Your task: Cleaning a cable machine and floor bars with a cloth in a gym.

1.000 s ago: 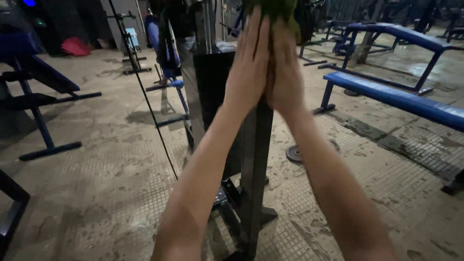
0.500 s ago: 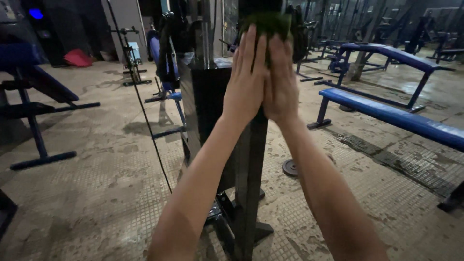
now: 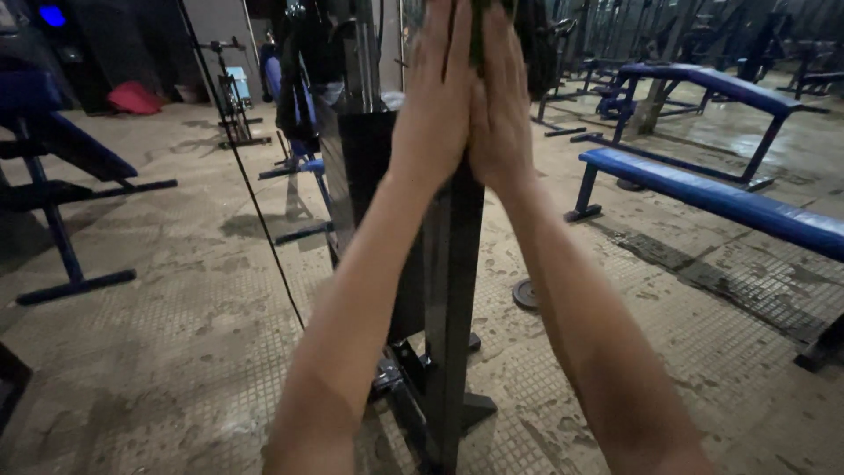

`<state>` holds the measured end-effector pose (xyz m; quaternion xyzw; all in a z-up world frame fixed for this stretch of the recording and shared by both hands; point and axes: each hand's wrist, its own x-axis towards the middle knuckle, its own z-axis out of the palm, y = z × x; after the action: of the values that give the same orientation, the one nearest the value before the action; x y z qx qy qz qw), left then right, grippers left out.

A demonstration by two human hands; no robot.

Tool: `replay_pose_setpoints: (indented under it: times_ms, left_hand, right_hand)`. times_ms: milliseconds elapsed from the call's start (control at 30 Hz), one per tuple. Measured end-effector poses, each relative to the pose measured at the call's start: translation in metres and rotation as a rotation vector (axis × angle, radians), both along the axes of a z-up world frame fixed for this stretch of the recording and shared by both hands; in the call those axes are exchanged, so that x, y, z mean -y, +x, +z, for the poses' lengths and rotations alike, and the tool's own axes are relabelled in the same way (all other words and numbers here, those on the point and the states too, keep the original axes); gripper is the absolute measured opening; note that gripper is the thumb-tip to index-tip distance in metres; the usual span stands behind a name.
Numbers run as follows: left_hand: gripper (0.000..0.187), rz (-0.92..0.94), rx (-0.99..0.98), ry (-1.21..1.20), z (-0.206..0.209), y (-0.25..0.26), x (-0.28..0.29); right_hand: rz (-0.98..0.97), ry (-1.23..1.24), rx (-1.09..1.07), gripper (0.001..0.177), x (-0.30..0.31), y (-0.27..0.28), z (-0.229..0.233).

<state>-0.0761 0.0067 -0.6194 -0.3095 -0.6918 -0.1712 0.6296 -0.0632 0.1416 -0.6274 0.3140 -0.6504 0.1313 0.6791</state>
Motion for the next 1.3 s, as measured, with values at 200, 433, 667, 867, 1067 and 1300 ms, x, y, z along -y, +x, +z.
replay_pose_setpoints:
  times_ms: [200, 433, 667, 867, 1067, 1300]
  left_hand:
    - [0.064, 0.046, 0.003, -0.034, -0.051, 0.016, 0.006]
    - [0.061, 0.115, -0.013, -0.03, -0.018, 0.022, 0.001]
    - [0.061, 0.094, 0.04, -0.09, -0.092, 0.029, 0.008]
    - [0.058, 0.097, 0.098, -0.093, -0.057, 0.044, 0.01]
    - [0.06, 0.111, 0.102, -0.103, -0.109, 0.03, 0.017]
    - [0.06, 0.175, 0.043, -0.085, -0.07, 0.019, 0.006]
  right_hand:
    - [0.126, -0.06, 0.116, 0.052, 0.006, 0.004, -0.058]
    - [0.127, -0.029, 0.071, 0.053, -0.001, -0.002, -0.025]
    - [-0.014, -0.118, 0.237, 0.054, 0.007, 0.026, -0.1]
    - [-0.134, -0.216, 0.267, 0.055, 0.022, 0.031, -0.073]
    - [-0.158, -0.203, 0.283, 0.056, 0.016, 0.024, -0.118]
    - [-0.468, -0.102, 0.304, 0.059, 0.012, 0.031, -0.078]
